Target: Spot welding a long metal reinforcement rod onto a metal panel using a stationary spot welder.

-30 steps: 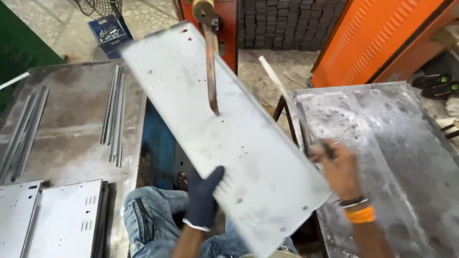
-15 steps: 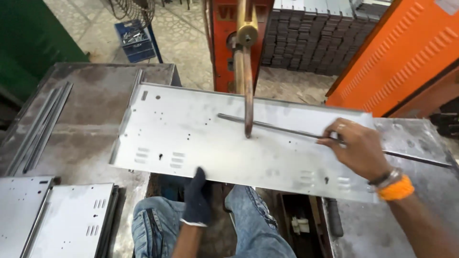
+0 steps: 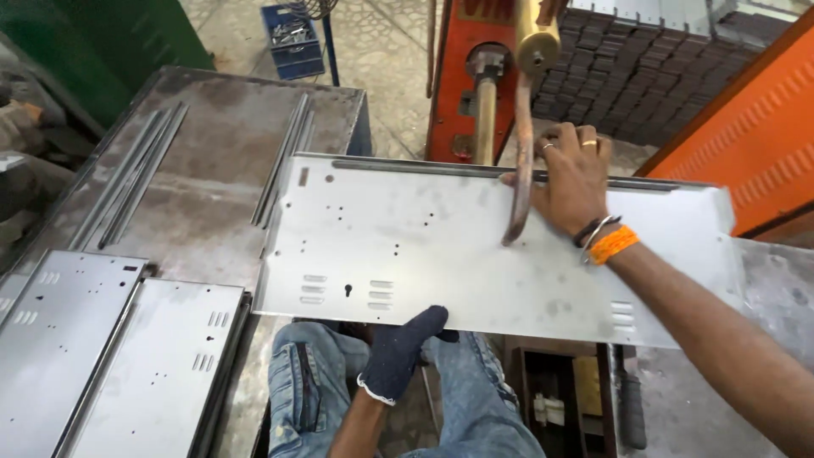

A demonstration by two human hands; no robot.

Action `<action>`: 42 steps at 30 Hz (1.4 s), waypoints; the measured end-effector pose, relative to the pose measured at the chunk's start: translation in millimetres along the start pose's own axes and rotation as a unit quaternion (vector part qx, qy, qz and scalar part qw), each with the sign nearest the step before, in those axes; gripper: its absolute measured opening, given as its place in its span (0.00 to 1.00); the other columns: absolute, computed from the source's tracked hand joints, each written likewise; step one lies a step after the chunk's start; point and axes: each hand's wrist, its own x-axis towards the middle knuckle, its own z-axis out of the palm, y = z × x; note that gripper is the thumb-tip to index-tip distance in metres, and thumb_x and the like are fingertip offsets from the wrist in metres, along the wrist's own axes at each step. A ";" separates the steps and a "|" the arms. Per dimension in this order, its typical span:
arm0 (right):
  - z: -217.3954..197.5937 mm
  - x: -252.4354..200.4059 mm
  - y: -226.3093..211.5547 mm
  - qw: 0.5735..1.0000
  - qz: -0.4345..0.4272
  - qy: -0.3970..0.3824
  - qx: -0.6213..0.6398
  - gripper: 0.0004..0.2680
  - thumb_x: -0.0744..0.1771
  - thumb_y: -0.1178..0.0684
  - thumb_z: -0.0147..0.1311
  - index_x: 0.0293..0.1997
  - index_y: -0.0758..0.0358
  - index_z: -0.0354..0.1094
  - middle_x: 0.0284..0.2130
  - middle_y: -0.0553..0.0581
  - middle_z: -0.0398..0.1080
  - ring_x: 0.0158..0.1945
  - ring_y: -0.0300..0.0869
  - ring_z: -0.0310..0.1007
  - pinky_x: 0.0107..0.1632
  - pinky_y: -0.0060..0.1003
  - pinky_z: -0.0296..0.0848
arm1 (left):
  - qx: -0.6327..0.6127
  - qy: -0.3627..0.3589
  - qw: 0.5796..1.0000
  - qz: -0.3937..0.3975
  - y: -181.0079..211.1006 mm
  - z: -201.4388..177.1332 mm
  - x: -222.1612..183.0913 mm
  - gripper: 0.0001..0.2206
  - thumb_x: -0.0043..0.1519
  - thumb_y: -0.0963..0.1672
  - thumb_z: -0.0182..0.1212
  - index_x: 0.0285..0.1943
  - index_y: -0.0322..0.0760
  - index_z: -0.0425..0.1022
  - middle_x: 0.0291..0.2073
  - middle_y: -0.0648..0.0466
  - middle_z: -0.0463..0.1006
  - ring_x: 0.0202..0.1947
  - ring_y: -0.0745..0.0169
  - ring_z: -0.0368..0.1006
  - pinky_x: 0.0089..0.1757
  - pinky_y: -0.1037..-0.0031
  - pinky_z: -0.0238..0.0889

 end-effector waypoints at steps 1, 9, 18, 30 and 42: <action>6.0 -3.0 6.9 1.000 0.000 -0.001 0.004 0.24 0.63 0.30 0.62 0.43 0.66 0.78 0.41 0.63 0.68 0.46 0.52 0.65 0.49 0.48 0.61 | 0.002 0.003 1.000 -0.001 12.6 0.4 -3.7 0.13 0.62 0.45 0.67 0.40 0.23 0.81 0.32 0.46 0.83 0.30 0.62 0.75 0.32 0.72 0.65; 7.8 -30.6 31.4 0.973 0.128 -0.157 0.114 0.13 0.70 0.44 0.50 0.38 0.61 0.79 0.18 0.60 0.71 0.18 0.51 0.66 0.25 0.48 0.65 | -0.106 0.007 0.991 0.079 -42.6 -129.5 64.3 0.22 0.70 0.52 0.49 0.57 0.29 0.76 0.38 0.49 0.83 0.34 0.60 0.80 0.36 0.69 0.76; 10.2 -67.6 30.8 0.977 0.158 -0.146 0.008 0.19 0.76 0.42 0.48 0.34 0.65 0.75 0.20 0.67 0.69 0.26 0.59 0.71 0.33 0.53 0.67 | 0.592 0.308 0.731 0.141 -6.2 -261.2 111.9 0.14 0.60 0.48 0.61 0.49 0.37 0.81 0.44 0.44 0.83 0.43 0.44 0.79 0.44 0.57 0.70; 0.3 -59.8 20.2 0.975 0.159 -0.151 0.025 0.10 0.72 0.48 0.51 0.51 0.57 0.78 0.22 0.65 0.71 0.26 0.56 0.73 0.33 0.52 0.68 | 0.740 0.343 0.578 -0.024 -60.7 -339.7 183.2 0.12 0.63 0.49 0.60 0.41 0.35 0.80 0.39 0.42 0.82 0.39 0.43 0.81 0.41 0.57 0.73; -1.7 -32.0 34.5 0.970 0.078 -0.114 0.201 0.10 0.70 0.50 0.52 0.50 0.62 0.77 0.29 0.67 0.75 0.29 0.56 0.75 0.36 0.51 0.70 | -0.065 0.270 0.960 -0.030 -56.0 -299.5 38.5 0.12 0.67 0.44 0.54 0.53 0.38 0.80 0.21 0.61 0.70 0.18 0.73 0.59 0.23 0.79 0.52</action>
